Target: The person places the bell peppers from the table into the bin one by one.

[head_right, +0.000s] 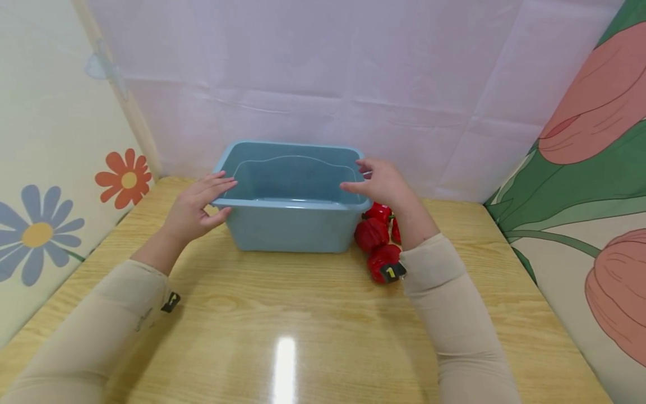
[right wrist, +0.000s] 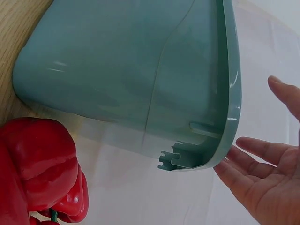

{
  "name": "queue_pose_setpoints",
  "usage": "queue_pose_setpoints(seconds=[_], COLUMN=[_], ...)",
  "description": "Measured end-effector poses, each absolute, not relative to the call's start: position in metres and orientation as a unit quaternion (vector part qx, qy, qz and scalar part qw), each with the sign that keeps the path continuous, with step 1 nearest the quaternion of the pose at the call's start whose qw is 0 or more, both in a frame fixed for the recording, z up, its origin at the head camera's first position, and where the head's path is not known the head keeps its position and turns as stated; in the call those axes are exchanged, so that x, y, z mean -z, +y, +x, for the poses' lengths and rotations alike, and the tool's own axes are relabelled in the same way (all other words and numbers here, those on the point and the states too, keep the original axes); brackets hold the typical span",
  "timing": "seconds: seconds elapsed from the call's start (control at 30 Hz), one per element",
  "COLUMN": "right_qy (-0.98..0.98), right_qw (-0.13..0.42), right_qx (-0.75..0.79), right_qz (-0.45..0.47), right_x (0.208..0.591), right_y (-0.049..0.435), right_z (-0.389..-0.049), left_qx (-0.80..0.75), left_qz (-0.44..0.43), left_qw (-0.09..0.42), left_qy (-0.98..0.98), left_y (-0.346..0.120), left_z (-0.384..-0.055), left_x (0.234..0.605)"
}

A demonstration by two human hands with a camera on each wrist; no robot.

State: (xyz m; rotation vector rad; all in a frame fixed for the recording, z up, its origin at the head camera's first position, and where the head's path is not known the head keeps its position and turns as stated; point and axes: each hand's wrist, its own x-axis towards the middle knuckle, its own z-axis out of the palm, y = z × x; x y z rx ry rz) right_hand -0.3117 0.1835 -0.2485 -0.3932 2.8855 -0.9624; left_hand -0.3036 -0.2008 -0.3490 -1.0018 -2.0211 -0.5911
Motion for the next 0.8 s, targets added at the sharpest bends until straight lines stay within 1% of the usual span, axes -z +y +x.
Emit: queue_pose_setpoints(seconds=[0.33,0.8], right_qy=[0.941,0.941], right_qw=[0.035,0.020], right_qx=[0.311,0.317], right_qz=[-0.124,-0.115], right_x=[0.249,0.257], right_y=[0.185,0.208], right_z=[-0.311,-0.304], left_qx=[0.228,0.224], left_qz=[-0.393,-0.391], left_qw=[0.391,0.389], left_qy=[-0.801,-0.804], left_y=[-0.201,-0.201], left_z=[-0.303,-0.303], left_x=[0.349,0.349])
